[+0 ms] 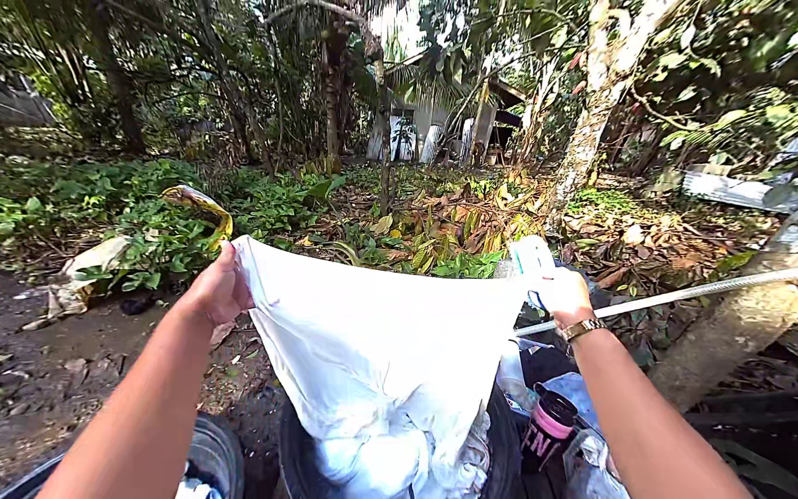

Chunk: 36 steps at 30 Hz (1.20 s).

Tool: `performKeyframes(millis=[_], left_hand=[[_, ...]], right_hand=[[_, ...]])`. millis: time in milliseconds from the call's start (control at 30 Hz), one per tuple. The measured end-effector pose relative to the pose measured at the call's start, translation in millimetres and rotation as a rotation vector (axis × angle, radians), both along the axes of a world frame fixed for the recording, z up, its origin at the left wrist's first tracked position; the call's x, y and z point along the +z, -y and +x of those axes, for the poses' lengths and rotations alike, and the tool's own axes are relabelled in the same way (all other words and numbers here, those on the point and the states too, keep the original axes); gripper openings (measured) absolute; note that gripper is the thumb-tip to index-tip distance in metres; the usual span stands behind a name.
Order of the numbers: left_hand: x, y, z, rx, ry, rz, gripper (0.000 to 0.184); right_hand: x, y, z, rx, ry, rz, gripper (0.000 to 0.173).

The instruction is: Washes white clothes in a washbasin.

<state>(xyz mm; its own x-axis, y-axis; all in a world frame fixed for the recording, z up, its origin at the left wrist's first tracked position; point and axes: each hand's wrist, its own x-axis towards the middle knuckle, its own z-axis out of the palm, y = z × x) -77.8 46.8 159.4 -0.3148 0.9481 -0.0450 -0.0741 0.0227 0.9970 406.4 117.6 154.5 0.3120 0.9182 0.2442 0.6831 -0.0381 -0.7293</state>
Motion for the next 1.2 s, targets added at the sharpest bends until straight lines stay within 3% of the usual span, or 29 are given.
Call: performKeyframes(millis=[200, 300, 367, 433, 500, 600, 667, 700, 767, 867, 933, 1000, 1067, 1133, 1200], left_hand=[[32, 13, -35, -0.287, -0.149, -0.044, 0.092], [39, 21, -28, -0.308, 0.002, 0.041, 0.091], [27, 14, -16, -0.153, 0.205, 0.194, 0.084], [-22, 2, -5, 0.005, 0.456, 0.346, 0.086], [-117, 3, 23, 0.206, 0.689, 0.33, 0.084], [-281, 29, 100, 0.591, 0.586, -0.112, 0.078], [-358, 51, 140, 0.529, 0.454, -0.417, 0.081], [-372, 62, 154, 0.404, 0.39, -0.526, 0.079], [-368, 74, 165, 0.102, 0.198, -0.692, 0.07], [-337, 57, 150, -0.413, -0.371, -0.92, 0.058], [-307, 35, 133, -0.598, -0.633, -0.887, 0.052], [-259, 18, 112, -0.558, -0.633, -0.735, 0.045], [-200, 10, 95, -0.429, -0.498, -0.501, 0.028], [-164, 6, 81, -0.287, -0.21, -0.259, 0.018], [-148, 0, 73, -0.183, 0.099, -0.087, 0.031]], right_hand=[[12, 25, -3, 0.035, -0.289, 0.221, 0.004], [3, 37, -2, 0.113, -0.357, 0.315, 0.009], [-10, 32, -7, 0.11, -0.332, 0.359, 0.007], [-33, 16, -16, 0.088, -0.235, 0.329, 0.008], [-70, 0, -27, 0.093, -0.101, 0.126, 0.022], [-147, -16, -35, 0.161, 0.053, -0.295, 0.046], [-196, -15, -40, 0.183, 0.176, -0.548, 0.048], [-220, -13, -41, 0.198, 0.25, -0.638, 0.047], [-256, 3, -48, 0.203, 0.364, -0.745, 0.045], [-294, 26, -62, 0.176, 0.423, -0.749, 0.046], [-316, 33, -66, 0.225, 0.461, -0.74, 0.05], [-333, 35, -67, 0.263, 0.485, -0.746, 0.055], [-337, 34, -67, 0.248, 0.467, -0.757, 0.058], [-337, 33, -63, 0.232, 0.425, -0.777, 0.055], [-334, 27, -59, 0.234, 0.326, -0.775, 0.04]])
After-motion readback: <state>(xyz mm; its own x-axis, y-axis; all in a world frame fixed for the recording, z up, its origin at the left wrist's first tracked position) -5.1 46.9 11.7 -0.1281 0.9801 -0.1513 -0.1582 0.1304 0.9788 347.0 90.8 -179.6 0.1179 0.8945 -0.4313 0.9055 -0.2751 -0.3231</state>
